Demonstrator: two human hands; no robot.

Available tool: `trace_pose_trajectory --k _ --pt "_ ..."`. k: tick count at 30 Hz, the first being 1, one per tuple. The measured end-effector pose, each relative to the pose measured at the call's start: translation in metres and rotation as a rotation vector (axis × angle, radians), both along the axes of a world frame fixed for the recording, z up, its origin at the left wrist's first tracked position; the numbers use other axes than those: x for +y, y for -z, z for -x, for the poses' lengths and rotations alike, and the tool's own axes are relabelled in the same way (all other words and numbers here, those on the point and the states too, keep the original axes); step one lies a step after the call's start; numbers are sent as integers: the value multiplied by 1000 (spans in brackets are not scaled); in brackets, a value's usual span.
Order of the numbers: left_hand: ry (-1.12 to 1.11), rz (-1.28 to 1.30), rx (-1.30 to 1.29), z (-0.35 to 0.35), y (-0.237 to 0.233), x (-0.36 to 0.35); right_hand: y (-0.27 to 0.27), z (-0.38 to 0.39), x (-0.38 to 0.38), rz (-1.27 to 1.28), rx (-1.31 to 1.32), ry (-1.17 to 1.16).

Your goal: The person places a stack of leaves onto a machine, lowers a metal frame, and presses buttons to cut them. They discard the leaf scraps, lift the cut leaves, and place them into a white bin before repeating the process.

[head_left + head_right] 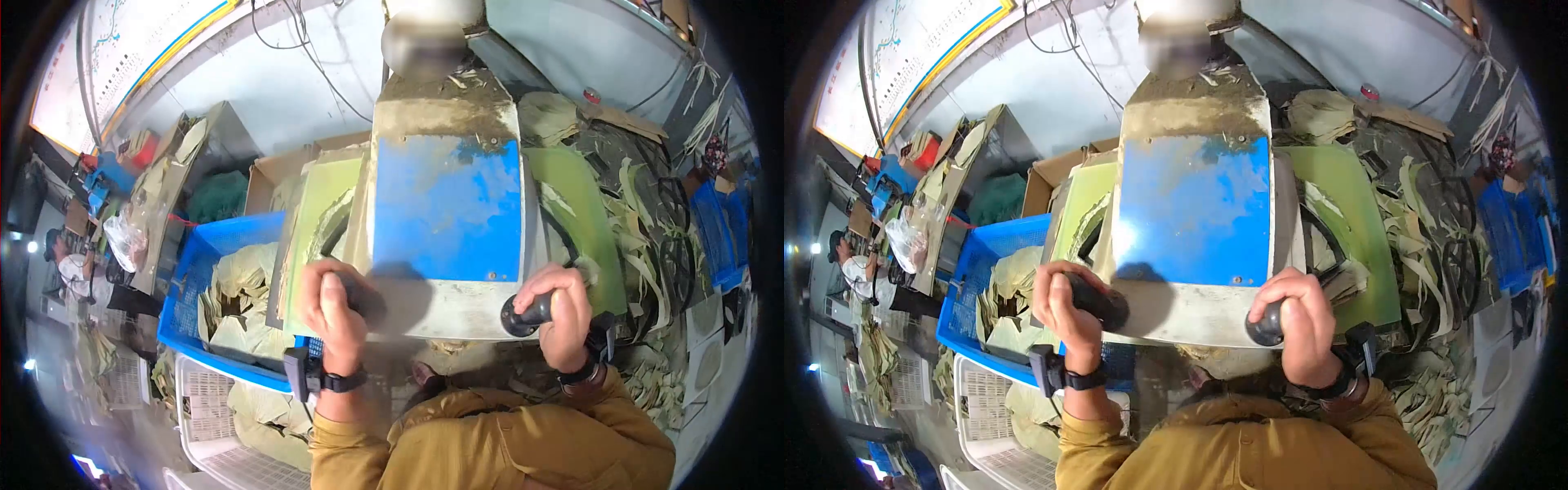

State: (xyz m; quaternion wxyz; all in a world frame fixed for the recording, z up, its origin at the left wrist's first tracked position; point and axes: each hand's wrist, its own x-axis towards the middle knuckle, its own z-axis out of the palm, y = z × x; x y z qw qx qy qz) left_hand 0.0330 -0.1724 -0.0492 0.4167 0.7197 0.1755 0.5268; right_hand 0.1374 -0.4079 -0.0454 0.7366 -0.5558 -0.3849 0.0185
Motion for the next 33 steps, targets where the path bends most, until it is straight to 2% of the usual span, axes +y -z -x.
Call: trace_pose_trajectory --k 1,2,3,5,7,9,10,12,14,16,18,19,20,22,24,25,27,28,30,32,33 --pt "58 118 -46 0 -6 4 -3 -1 5 48 -192 -9" --pt "13 -1 -30 1 -13 15 -4 1 11 95 -383 -19" --pt "-24 -37 -45 1 -11 34 -6 4 21 95 -384 -80" --pt "-90 -80 -67 1 8 92 -12 5 50 112 -550 -213" --pt "-116 -81 -67 9 9 140 -28 13 83 279 -491 -407" --pt "-326 100 -90 14 5 163 -38 22 119 353 -588 -392" --pt "-328 102 -86 22 10 161 -38 22 140 252 -622 -413" --pt "-350 436 -257 62 31 146 -43 21 163 287 -595 -487" --pt "-33 794 -299 106 92 149 -38 11 165 215 -622 -398" --pt "243 1146 -325 113 104 118 -36 -4 139 378 -555 -349" --pt "269 1270 -201 99 95 96 -35 -16 99 651 -550 -332" --pt "328 1336 -193 91 87 89 -26 -25 80 747 -569 -402" --pt "332 1366 -152 87 105 96 -17 -28 62 808 -567 -453" --pt "400 1389 -66 59 91 98 -6 -22 33 867 -566 -504" --pt "373 1366 10 29 78 99 1 -7 10 949 -576 -426" --pt "343 1324 104 21 87 110 6 -1 5 949 -574 -422" --pt "317 1274 194 15 90 120 19 9 -2 1094 -785 -227" --pt "285 1222 281 13 88 123 29 12 -4 1092 -777 -218" --pt "273 1261 283 13 85 128 52 16 -3 1025 -818 -30" --pt "292 1234 93 18 94 130 62 19 1 1013 -840 61" --pt "334 1203 31 20 82 121 66 20 4 1003 -870 146"
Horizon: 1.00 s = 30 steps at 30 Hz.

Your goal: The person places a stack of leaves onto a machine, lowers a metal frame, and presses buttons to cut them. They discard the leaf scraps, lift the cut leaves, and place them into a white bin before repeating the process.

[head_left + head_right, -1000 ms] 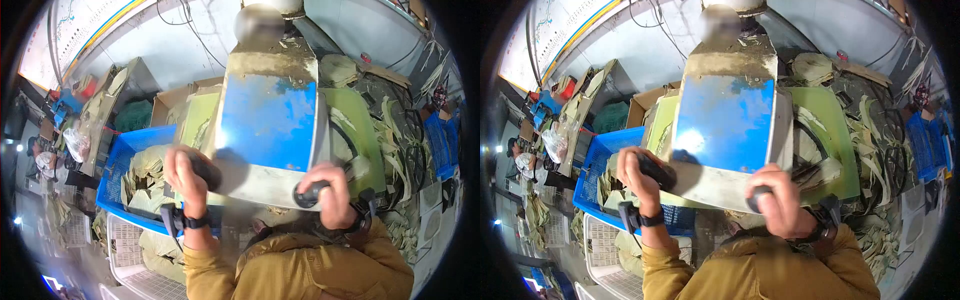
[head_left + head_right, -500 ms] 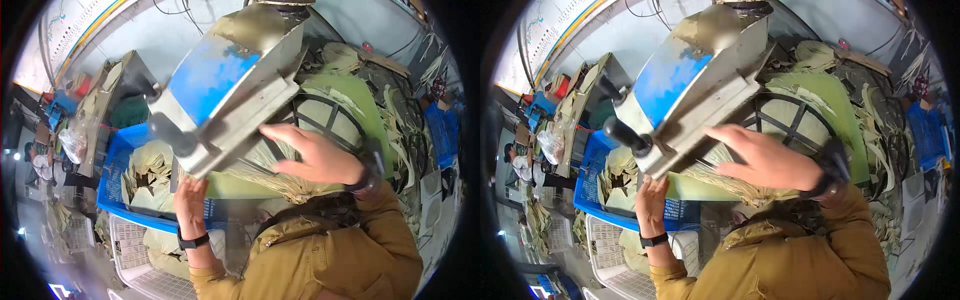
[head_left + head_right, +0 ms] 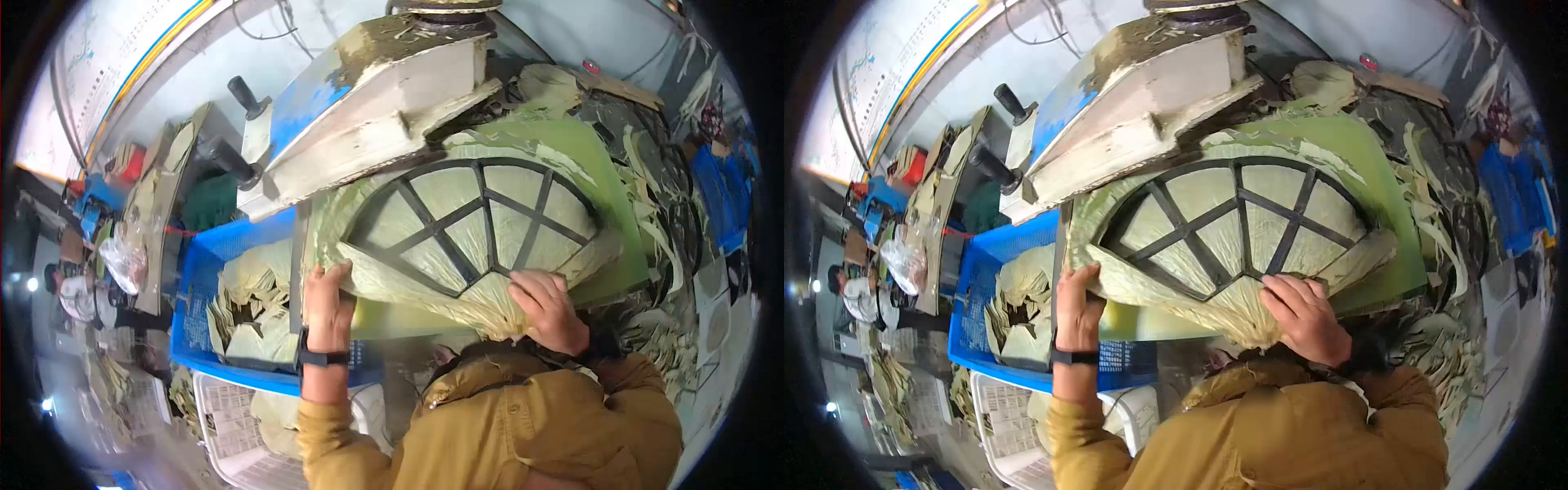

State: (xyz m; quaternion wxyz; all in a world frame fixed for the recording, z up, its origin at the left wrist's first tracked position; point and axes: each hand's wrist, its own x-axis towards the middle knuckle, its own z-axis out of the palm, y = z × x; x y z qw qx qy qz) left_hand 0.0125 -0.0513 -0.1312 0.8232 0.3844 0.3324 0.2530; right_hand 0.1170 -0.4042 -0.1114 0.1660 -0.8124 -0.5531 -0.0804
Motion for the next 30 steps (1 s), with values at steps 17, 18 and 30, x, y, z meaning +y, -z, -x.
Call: trace_pose_trajectory --k 17,18,30 --pt "457 -321 -476 -76 -136 -137 33 -64 -199 -1487 1056 294" --pt "471 -339 -460 -77 -135 -158 48 -75 -273 -1386 692 534" --pt "-58 -1136 239 -34 2 -170 64 131 -875 230 -243 2344"
